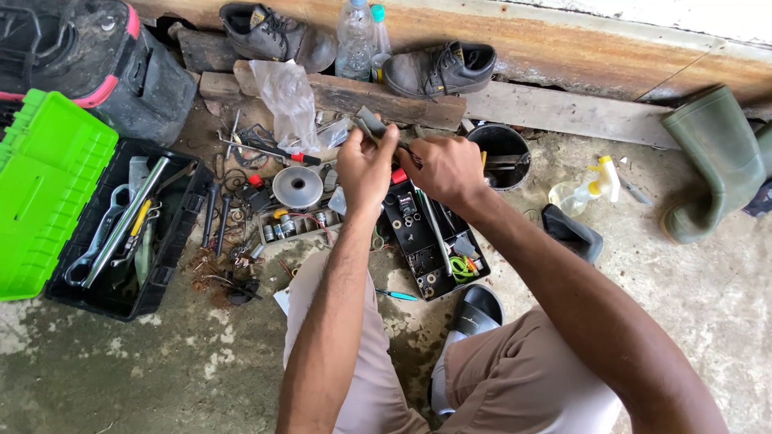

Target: Repairing small electronic components using a screwdriver while sitting on the floor and organizing parts in a toolbox.

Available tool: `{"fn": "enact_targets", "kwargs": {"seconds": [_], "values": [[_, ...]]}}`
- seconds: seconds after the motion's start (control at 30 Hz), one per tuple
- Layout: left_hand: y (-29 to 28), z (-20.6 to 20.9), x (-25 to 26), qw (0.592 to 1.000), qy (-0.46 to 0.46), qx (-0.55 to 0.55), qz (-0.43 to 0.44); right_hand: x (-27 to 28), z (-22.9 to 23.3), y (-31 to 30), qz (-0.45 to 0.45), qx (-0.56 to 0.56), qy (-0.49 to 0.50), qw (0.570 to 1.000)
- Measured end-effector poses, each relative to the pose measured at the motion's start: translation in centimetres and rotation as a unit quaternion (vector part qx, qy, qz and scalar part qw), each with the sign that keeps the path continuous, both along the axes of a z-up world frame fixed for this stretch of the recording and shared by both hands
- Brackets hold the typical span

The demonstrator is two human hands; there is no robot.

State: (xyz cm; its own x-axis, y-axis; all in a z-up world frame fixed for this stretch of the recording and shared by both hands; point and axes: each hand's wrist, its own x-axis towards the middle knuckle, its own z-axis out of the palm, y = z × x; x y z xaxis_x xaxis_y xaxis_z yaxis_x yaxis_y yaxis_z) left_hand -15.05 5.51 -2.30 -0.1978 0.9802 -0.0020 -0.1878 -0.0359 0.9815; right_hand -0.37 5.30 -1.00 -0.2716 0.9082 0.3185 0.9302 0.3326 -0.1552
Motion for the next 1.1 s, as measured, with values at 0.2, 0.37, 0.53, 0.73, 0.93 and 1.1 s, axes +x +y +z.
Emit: {"fn": "enact_targets", "kwargs": {"seconds": [0.2,0.37,0.53,0.73,0.93,1.1], "values": [[0.4,-0.4,1.0,0.999,-0.030,0.018,0.012,0.2,1.8,-0.6,0.014,0.022,-0.024,0.999],[1.0,-0.5,1.6,0.997,-0.067,0.017,-0.027,2.0,2.7,-0.4,0.038,-0.088,0.204,0.974],[1.5,-1.3,3.0,0.991,-0.111,0.029,-0.071,3.8,0.0,0.2,-0.018,-0.201,0.323,0.925],[1.9,-2.3,4.7,0.979,-0.174,0.028,-0.100,5.1,0.1,0.0,-0.046,-0.162,0.334,0.927],[1.8,-2.4,6.1,0.963,-0.248,-0.003,-0.106,5.9,0.2,-0.2,-0.074,-0.127,0.249,0.957],[2.3,-3.8,6.7,0.954,-0.279,0.030,-0.108,6.1,1.2,-0.9,-0.082,-0.133,0.148,0.976]]}}
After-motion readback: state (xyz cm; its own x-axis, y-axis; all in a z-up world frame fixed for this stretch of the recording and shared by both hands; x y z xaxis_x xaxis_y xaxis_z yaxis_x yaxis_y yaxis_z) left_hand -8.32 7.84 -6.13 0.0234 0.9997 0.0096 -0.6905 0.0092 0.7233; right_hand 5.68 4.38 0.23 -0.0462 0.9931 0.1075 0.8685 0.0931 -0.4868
